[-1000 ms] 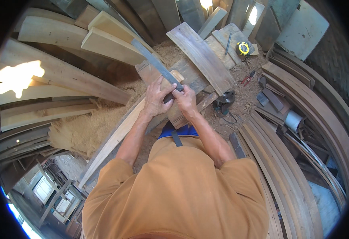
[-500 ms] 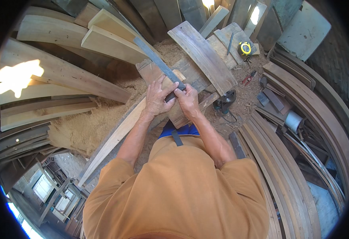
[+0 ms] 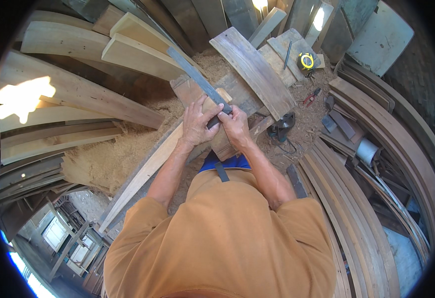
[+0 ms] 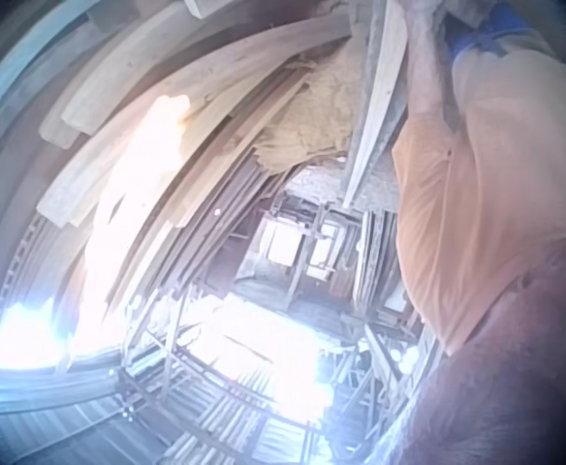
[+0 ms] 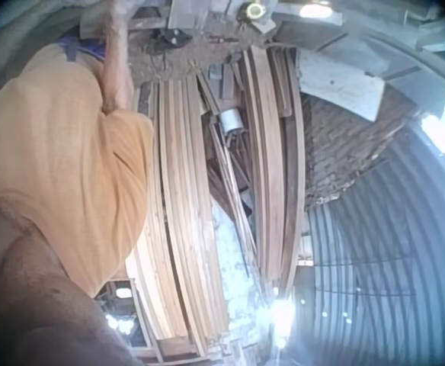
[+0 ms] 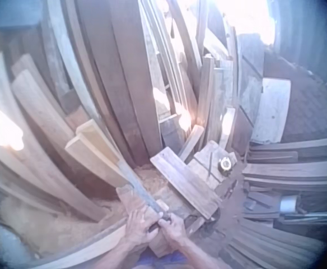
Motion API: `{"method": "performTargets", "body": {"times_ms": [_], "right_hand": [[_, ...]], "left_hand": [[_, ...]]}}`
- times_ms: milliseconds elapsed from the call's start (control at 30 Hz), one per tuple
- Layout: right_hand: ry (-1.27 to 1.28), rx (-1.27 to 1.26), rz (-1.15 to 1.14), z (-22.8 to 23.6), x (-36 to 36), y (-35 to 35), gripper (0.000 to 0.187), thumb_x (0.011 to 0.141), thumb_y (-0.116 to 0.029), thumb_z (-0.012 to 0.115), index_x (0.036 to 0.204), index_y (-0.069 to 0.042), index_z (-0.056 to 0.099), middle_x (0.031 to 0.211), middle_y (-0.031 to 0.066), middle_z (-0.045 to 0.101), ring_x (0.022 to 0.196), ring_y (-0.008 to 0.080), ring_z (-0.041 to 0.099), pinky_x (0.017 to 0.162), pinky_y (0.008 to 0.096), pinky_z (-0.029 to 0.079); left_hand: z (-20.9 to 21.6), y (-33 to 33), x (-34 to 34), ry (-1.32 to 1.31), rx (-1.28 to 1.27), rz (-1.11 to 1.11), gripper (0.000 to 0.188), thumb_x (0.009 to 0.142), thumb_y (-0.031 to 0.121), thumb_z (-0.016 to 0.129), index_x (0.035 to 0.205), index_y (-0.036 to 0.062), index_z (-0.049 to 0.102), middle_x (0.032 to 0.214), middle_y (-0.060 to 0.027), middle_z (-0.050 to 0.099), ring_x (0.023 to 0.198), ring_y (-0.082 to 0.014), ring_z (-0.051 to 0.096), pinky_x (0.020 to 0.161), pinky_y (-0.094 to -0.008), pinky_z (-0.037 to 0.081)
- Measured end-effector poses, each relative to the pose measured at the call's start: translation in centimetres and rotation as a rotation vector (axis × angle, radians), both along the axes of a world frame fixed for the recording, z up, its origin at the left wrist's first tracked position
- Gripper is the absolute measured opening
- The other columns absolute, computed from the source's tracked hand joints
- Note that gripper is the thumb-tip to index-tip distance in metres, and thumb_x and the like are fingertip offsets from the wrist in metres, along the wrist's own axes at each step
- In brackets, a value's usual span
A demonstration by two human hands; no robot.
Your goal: The person uses a circular saw to cut a piece of lumber, then uses a square to mark a line on another wooden board.
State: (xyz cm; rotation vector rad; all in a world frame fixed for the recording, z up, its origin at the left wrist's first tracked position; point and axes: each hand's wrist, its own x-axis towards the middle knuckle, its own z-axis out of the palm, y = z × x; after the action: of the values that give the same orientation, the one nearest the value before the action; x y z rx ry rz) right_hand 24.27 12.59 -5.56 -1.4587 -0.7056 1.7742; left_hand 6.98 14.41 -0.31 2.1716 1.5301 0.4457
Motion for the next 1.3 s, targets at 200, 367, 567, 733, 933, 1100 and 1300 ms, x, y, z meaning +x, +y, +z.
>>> {"method": "performTargets", "body": {"times_ms": [200, 367, 567, 733, 933, 1100, 1300], "right_hand": [[-0.632, 0.22, 0.295, 4.5, 7.0, 5.7, 0.042, 0.097, -0.036, 0.065, 0.117, 0.0, 0.072, 0.099, 0.0236, 0.075, 0.091, 0.0367, 0.073, 0.088, 0.0461, 0.056], [-1.167, 0.277, 0.236, 3.3, 14.8, 12.8, 0.035, 0.099, -0.032, 0.062, 0.118, -0.004, 0.072, 0.11, 0.025, 0.075, 0.105, 0.0435, 0.072, 0.091, 0.0519, 0.055], [-1.357, 0.107, 0.387, -1.8, 18.0, 17.6, 0.04, 0.097, -0.035, 0.068, 0.125, -0.006, 0.067, 0.115, 0.0259, 0.073, 0.112, 0.0446, 0.069, 0.095, 0.0536, 0.054], [-1.458, 0.109, 0.344, -4.5, 16.8, 19.0, 0.041, 0.095, -0.036, 0.073, 0.119, -0.004, 0.068, 0.118, 0.0266, 0.072, 0.113, 0.0461, 0.07, 0.093, 0.0549, 0.058], [-1.415, 0.007, 0.377, -4.4, 16.9, 21.3, 0.032, 0.094, -0.013, 0.059, 0.12, 0.0, 0.069, 0.121, 0.0286, 0.072, 0.114, 0.0455, 0.071, 0.096, 0.0547, 0.057], [-1.111, 0.195, 0.308, -1.5, 16.9, 19.0, 0.043, 0.094, -0.014, 0.06, 0.133, 0.002, 0.066, 0.104, 0.0239, 0.074, 0.095, 0.0288, 0.074, 0.086, 0.0416, 0.059], [-0.136, 0.203, 0.091, 6.8, 13.1, 11.4, 0.035, 0.101, -0.008, 0.056, 0.132, 0.002, 0.068, 0.094, 0.0047, 0.072, 0.087, 0.0121, 0.069, 0.084, 0.0268, 0.055]], "left_hand": [[0.3, -0.3, 0.0, -0.004, -0.008, 0.0, 0.064, 0.072, 0.026, 0.084, 0.134, 0.0346, 0.072, 0.146, -0.0201, 0.052, 0.12, -0.0417, 0.054, 0.105, -0.0537, 0.043], [0.4, 0.0, 0.1, -0.007, -0.036, -0.004, 0.064, 0.072, 0.025, 0.084, 0.134, 0.0344, 0.073, 0.147, -0.0201, 0.051, 0.121, -0.0418, 0.053, 0.107, -0.0544, 0.042], [0.3, 0.0, 0.2, -0.004, -0.062, -0.004, 0.068, 0.069, 0.021, 0.085, 0.135, 0.034, 0.072, 0.151, -0.0203, 0.05, 0.129, -0.0423, 0.052, 0.105, -0.0542, 0.043], [0.6, 0.0, 0.1, -0.026, -0.087, -0.001, 0.065, 0.07, 0.021, 0.084, 0.133, 0.0334, 0.073, 0.151, -0.02, 0.05, 0.126, -0.043, 0.052, 0.108, -0.0539, 0.041], [0.8, 0.1, 0.1, -0.038, -0.101, 0.005, 0.067, 0.068, 0.017, 0.083, 0.133, 0.0329, 0.072, 0.153, -0.0207, 0.05, 0.132, -0.0439, 0.051, 0.106, -0.0542, 0.043], [0.5, 0.0, 0.0, -0.044, -0.112, 0.014, 0.068, 0.068, 0.016, 0.083, 0.134, 0.0328, 0.072, 0.15, -0.02, 0.051, 0.132, -0.0439, 0.05, 0.108, -0.054, 0.042], [0.4, -0.1, -0.2, -0.025, -0.105, -0.002, 0.067, 0.071, 0.023, 0.085, 0.136, 0.0339, 0.072, 0.15, -0.019, 0.051, 0.127, -0.0418, 0.052, 0.107, -0.0532, 0.041]]}}
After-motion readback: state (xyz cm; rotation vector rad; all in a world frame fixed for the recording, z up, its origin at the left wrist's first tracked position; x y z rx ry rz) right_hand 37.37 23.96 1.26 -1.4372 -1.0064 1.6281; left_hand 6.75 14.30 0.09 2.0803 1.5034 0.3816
